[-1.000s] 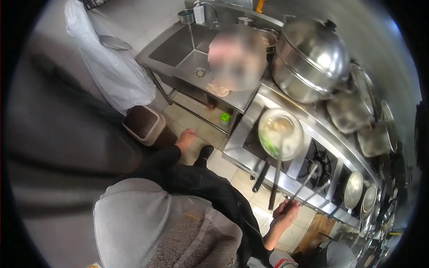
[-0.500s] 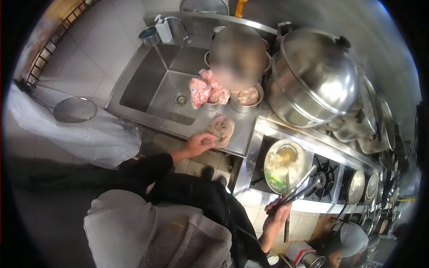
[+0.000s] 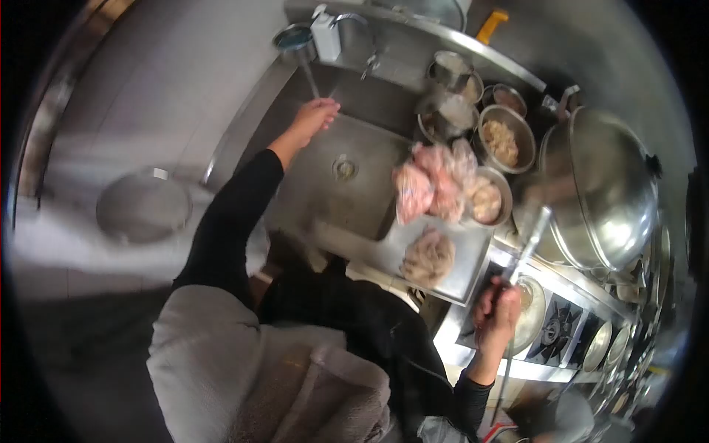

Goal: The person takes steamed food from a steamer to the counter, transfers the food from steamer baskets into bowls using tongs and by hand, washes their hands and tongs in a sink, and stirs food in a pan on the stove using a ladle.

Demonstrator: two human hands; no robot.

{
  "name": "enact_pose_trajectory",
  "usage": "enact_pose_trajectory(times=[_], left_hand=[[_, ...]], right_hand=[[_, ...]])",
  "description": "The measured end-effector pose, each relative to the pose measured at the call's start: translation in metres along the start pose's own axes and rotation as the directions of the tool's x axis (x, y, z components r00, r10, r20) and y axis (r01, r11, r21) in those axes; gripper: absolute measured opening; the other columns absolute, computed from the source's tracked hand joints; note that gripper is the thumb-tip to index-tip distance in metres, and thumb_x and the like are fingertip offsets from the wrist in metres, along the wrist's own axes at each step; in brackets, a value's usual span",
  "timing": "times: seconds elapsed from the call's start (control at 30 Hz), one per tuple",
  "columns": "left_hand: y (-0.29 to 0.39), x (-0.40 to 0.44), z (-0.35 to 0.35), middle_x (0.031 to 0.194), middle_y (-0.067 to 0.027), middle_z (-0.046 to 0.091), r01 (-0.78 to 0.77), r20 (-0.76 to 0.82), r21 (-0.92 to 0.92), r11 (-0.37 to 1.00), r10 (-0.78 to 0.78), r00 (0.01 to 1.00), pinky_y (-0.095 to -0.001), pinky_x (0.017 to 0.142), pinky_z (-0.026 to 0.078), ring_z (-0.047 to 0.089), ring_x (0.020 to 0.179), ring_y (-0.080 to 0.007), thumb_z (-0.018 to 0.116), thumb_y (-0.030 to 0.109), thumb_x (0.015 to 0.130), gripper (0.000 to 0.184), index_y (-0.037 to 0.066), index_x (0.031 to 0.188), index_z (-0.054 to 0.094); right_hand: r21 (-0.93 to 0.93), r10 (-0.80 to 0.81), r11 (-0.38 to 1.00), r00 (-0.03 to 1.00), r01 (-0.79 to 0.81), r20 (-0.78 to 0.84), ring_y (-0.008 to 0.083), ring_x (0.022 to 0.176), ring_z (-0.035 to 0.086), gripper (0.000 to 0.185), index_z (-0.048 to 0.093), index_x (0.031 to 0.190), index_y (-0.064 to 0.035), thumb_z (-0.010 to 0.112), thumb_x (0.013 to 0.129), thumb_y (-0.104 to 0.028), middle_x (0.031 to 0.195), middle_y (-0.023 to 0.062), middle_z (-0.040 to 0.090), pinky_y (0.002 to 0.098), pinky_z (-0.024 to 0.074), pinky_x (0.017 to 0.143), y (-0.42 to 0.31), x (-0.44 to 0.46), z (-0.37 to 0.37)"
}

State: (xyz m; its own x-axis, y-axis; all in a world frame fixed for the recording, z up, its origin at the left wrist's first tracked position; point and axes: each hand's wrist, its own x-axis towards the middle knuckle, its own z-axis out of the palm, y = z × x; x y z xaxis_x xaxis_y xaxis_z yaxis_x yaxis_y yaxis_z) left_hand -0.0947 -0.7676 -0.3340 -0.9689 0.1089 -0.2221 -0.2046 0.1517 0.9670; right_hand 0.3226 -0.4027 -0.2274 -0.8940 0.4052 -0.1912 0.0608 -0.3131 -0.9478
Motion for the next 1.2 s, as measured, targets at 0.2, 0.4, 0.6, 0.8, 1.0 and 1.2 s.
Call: enact_pose_trajectory(times=[0.2, 0.4, 0.6, 0.8, 1.0, 1.2], left_hand=[[0.013, 0.158, 0.028, 0.126, -0.0174, 0.061, 0.027, -0.011, 0.111, 0.993, -0.026, 1.0, -0.0371, 0.09, 0.05, 0.06, 0.111, -0.0289, 0.077, 0.037, 0.082, 0.083, -0.005, 0.144, 0.041], [-0.01, 0.237, 0.053, 0.12, -0.0171, 0.066, 0.096, 0.125, -0.056, 0.994, -0.089, 0.988, -0.0369, 0.091, 0.049, 0.062, 0.112, -0.0289, 0.072, 0.029, 0.084, 0.056, -0.001, 0.128, 0.054], [-0.011, 0.266, -0.008, 0.107, -0.0119, 0.071, -0.021, 0.066, -0.368, 0.93, 0.048, 0.997, -0.0333, 0.093, 0.05, 0.067, 0.102, -0.0208, 0.053, 0.023, 0.097, 0.026, 0.006, 0.117, 0.056], [0.1, 0.191, -0.008, 0.098, -0.015, 0.071, -0.257, 0.12, -0.419, 0.871, 0.333, 0.935, -0.0352, 0.091, 0.051, 0.069, 0.096, -0.0219, 0.053, 0.033, 0.102, 0.034, 0.002, 0.116, 0.057], [0.048, 0.18, 0.011, 0.09, -0.0039, 0.067, -0.066, 0.106, -0.194, 0.979, 0.088, 0.99, -0.0246, 0.063, 0.047, 0.062, 0.076, -0.0141, 0.067, 0.032, 0.095, 0.031, 0.005, 0.109, 0.063], [0.032, 0.19, 0.021, 0.085, 0.0023, 0.062, 0.344, 0.407, -0.367, 0.864, -0.183, 0.895, -0.0208, 0.059, 0.043, 0.055, 0.069, -0.0093, 0.077, 0.03, 0.088, 0.026, 0.011, 0.099, 0.064]], right_hand=[[-0.015, 0.384, 0.92, 0.897, -0.391, 0.22, 0.0081, 0.055, 0.041, 0.029, 0.052, 0.113, -0.0107, 0.049, 0.105, -0.038, 0.078, -0.0006, 0.049, 0.0231, 0.033, 0.049, -0.003, 0.103, 0.187], [-0.029, 0.479, 0.874, 0.849, -0.485, 0.225, 0.0103, 0.051, 0.046, 0.044, 0.052, 0.116, -0.0112, 0.053, 0.1, -0.052, 0.077, 0.0003, 0.052, 0.0249, 0.0397, 0.048, 0.046, 0.194, 0.284], [-0.074, 0.517, 0.854, 0.824, -0.515, 0.234, 0.0091, 0.053, 0.048, 0.053, 0.05, 0.125, -0.0079, 0.054, 0.099, -0.053, 0.079, 0.0032, 0.052, 0.0258, 0.0405, 0.044, 0.095, 0.264, 0.33], [-0.175, 0.45, 0.891, 0.869, -0.419, 0.205, 0.0133, 0.052, 0.049, 0.054, 0.046, 0.122, 0.0, 0.054, 0.099, -0.049, 0.082, 0.007, 0.052, 0.0286, 0.0405, 0.043, 0.128, 0.303, 0.373], [-0.234, 0.283, 0.934, 0.958, -0.269, 0.031, 0.0138, 0.051, 0.047, 0.05, 0.047, 0.115, 0.0015, 0.053, 0.1, -0.046, 0.073, 0.0051, 0.05, 0.0302, 0.0354, 0.041, 0.149, 0.333, 0.377], [-0.366, 0.192, 0.914, 0.981, -0.177, 0.003, 0.0135, 0.055, 0.049, 0.048, 0.052, 0.11, -0.0004, 0.054, 0.099, -0.048, 0.073, 0.0044, 0.051, 0.0318, 0.0378, 0.044, 0.155, 0.333, 0.355]])
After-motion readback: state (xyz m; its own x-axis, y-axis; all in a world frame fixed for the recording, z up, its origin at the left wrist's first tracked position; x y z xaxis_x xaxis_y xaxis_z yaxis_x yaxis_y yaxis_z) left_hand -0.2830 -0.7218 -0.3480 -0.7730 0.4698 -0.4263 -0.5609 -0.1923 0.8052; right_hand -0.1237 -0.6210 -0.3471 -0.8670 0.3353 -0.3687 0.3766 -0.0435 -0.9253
